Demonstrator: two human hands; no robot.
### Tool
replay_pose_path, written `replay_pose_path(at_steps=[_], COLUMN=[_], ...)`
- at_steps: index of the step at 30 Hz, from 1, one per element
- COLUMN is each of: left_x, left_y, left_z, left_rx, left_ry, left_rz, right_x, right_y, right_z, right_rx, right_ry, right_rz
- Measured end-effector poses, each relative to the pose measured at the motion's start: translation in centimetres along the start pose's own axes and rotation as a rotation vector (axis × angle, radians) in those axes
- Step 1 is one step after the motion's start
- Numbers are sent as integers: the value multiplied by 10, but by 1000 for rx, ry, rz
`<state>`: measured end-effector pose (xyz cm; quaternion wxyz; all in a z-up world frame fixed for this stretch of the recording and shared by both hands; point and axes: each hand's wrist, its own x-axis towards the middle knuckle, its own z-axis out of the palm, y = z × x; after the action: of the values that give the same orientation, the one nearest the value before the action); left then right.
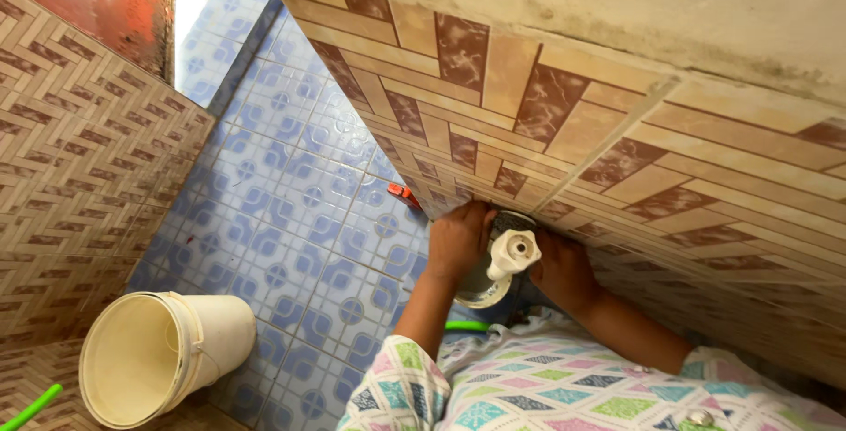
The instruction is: The person repairs a faucet by removing the handle and internal components, cleaning them with a scrubbing pad, and reassembling the parts before testing the water flow.
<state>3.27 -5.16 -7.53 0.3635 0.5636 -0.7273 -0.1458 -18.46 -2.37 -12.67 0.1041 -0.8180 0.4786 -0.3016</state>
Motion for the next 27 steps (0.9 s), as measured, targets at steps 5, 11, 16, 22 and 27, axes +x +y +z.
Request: replay_pose_path(at_steps=[5,11,16,22,27], left_x=[5,-30,-19,-8,-30], left_y=[16,-9,-10,-1,-24], left_z=[-4,28,26,16,39], left_rx=[13,12,74,99,86], left_ry=[-42,19,-29,38,29], left_rz=[224,-11,16,308,196], right_x=[-5,4,0,6,8], right_y=[12,-7,-4,1,-11], right_z=[16,-24,-14,7,-44], right_rx=[27,63,14,31,2], right_ry=[-88,-1,-46,-116,27], right_rz=[67,20,26,18,2])
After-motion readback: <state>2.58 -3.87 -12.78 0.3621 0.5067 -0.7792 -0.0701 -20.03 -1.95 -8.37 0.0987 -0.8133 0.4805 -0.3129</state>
